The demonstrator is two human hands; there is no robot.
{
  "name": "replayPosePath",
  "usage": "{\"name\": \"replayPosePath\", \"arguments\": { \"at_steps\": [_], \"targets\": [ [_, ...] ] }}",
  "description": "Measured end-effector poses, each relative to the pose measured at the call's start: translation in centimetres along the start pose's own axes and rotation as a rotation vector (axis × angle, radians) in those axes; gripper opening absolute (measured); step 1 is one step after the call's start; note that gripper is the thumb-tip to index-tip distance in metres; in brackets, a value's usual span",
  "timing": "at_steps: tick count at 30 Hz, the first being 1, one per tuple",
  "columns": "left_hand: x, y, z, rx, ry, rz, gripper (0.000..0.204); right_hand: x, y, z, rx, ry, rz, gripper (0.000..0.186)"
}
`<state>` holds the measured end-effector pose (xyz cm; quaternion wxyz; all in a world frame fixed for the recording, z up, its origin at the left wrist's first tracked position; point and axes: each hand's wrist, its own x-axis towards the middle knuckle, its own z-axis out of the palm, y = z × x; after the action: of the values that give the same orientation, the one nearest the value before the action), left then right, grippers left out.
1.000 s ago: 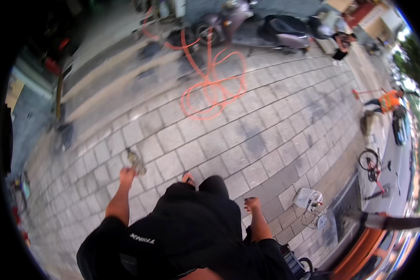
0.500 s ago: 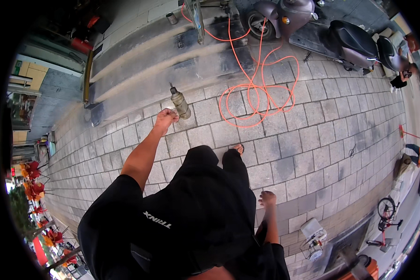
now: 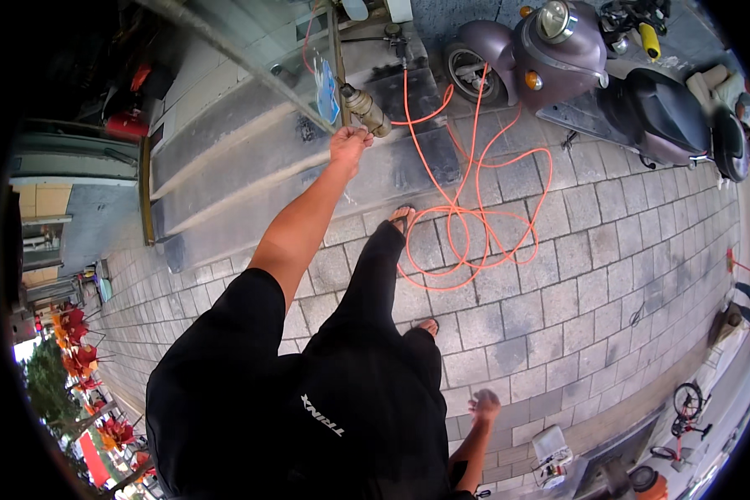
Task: The person walks from inside a bicycle shop to the sidewalk outside. They pick up a lubricant bottle and apply it to the chain of a black cargo bicycle while rotating the pedals. After lubricating, they place the bottle in a bucket, pick up a pair of pliers, and briefly inspect the bicycle's handlebars and display unit before riding away.
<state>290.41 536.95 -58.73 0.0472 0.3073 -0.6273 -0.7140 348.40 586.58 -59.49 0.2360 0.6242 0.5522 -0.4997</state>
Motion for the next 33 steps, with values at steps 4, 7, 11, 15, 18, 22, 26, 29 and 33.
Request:
{"name": "replayPosePath", "arguments": {
  "at_steps": [4,7,11,15,18,22,26,29,33],
  "targets": [
    [13.8,-0.9,4.2,-0.112,0.059,0.082,0.012,-7.8,4.0,3.4,-0.158,-0.068,0.233,0.013],
    [23.1,-2.0,6.2,-0.084,0.112,0.127,0.014,-12.2,4.7,6.5,-0.428,-0.294,0.194,0.014],
    [33.8,-2.6,7.3,0.230,0.220,0.133,0.013,-15.3,1.8,9.1,-0.721,-0.460,0.207,0.021],
    [41.6,-5.1,5.1,0.371,0.313,0.183,0.015,-13.0,3.1,5.2,-1.169,-0.739,-0.023,0.030],
    [44.3,-5.0,5.1,0.337,0.308,0.211,0.016,-13.3,2.3,6.2,-1.264,-0.648,-0.035,0.029],
    [44.9,-4.4,5.6,0.364,0.315,0.178,0.016,-14.9,1.2,8.0,-1.392,-0.447,0.029,0.024],
    [44.1,-3.5,7.7,0.116,0.182,0.151,0.016,-18.3,-2.5,12.6,-0.885,-0.351,0.078,0.019],
    [44.8,-5.5,7.7,0.064,0.207,0.140,0.016,-21.1,-9.9,17.0,-0.105,0.069,0.661,0.037],
    [46.1,-5.6,4.6,-0.024,0.149,0.132,0.015,-19.8,-12.4,16.1,-0.176,0.118,0.582,0.034]
  ]
}}
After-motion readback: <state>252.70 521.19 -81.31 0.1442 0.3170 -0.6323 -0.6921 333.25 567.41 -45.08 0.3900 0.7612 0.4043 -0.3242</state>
